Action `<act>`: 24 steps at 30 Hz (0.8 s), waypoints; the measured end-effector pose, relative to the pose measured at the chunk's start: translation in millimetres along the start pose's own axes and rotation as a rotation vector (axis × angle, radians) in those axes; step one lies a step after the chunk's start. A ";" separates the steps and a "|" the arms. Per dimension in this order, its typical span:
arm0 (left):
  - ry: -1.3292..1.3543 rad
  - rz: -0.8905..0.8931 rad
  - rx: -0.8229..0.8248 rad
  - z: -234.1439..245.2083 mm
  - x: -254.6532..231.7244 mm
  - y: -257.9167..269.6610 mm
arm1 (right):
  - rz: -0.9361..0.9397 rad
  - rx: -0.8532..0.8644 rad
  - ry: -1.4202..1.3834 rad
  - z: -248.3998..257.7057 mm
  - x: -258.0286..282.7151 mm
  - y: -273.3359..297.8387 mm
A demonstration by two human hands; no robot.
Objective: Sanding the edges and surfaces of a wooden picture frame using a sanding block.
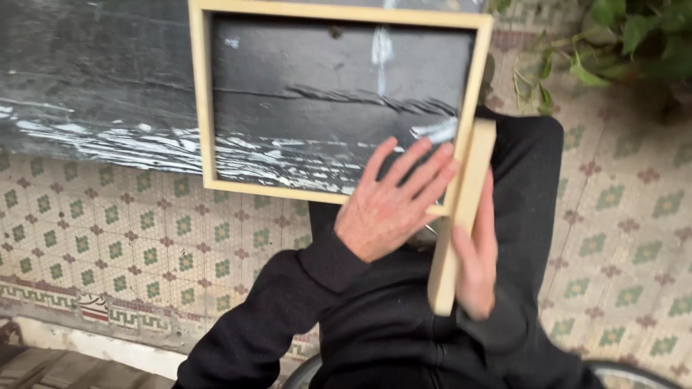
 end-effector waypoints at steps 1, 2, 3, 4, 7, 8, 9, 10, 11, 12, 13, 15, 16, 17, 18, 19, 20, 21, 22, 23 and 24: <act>0.028 0.007 0.013 0.9 0.2 -0.3 | -0.048 0.019 -0.031 2.7 -4.4 15.2; 0.022 0.019 0.019 0.7 2.0 0.4 | -0.055 0.030 -0.036 -1.8 0.4 5.7; 0.011 0.016 0.026 -0.7 2.4 1.6 | -0.031 0.013 -0.022 -4.6 4.9 -3.2; 0.015 0.006 0.039 -3.3 -0.7 3.7 | -0.013 -0.018 0.000 -4.3 10.3 -7.6; -0.023 -0.014 -0.008 -15.7 0.5 9.4 | -0.011 -0.043 -0.056 -19.7 23.4 -76.0; -0.014 -0.026 -0.013 -13.4 -1.2 8.2 | -0.005 -0.056 -0.050 -14.0 17.5 -64.8; -0.043 -0.027 0.034 -11.1 -1.7 6.9 | 0.035 -0.044 -0.014 -10.0 12.9 -54.0; -0.085 -0.020 0.072 -8.6 0.7 4.5 | 0.082 -0.017 0.015 -8.9 7.4 -47.9; -0.090 -0.023 0.059 -10.1 0.5 1.4 | 0.096 -0.015 0.016 -3.7 8.2 -28.9; -0.066 -0.013 0.060 -9.1 0.2 2.5 | 0.049 -0.002 -0.002 -1.1 6.7 -7.5; -0.042 -0.002 0.060 -8.2 0.1 4.5 | 0.002 0.013 -0.019 1.5 4.5 14.4; -0.039 0.012 0.051 -10.6 1.9 6.1 | -0.001 0.002 -0.011 -2.4 4.9 12.5; -0.013 0.009 0.041 -13.0 -0.6 8.3 | -0.005 -0.035 0.012 -1.2 5.5 15.8; -0.015 0.013 0.047 -14.8 2.6 9.9 | -0.011 -0.032 0.008 -6.6 5.7 -12.1; -0.004 -0.001 0.029 -18.2 2.5 10.6 | 0.047 -0.012 -0.014 -8.5 7.8 -38.0; 0.007 -0.014 0.010 -22.5 2.1 10.4 | 0.105 0.010 -0.038 -9.1 9.2 -64.6; 0.028 -0.021 0.015 -20.2 0.3 11.7 | 0.097 -0.006 -0.024 -7.1 2.3 -70.8; -0.006 -0.029 0.019 -17.2 -0.2 12.0 | 0.148 -0.005 -0.022 -5.7 -2.9 -77.8; -0.056 -0.036 0.009 -14.2 5.7 8.0 | 0.215 0.009 -0.028 -8.8 -8.0 -93.5; -0.053 -0.041 0.001 -14.9 0.6 8.3 | 0.223 0.007 -0.022 -3.3 -1.4 -56.9; -0.045 -0.036 0.014 -14.9 1.7 6.8 | 0.125 -0.009 -0.015 -3.0 0.5 -27.4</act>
Point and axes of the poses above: each hand's wrist, its own y-axis away from the middle knuckle, its own z-axis out of the back of the hand, x = y × z, the point moved 2 cm from there along -y, towards the middle knuckle, and after that the axes turned 12 degrees about -x, right-handed, at the moved point
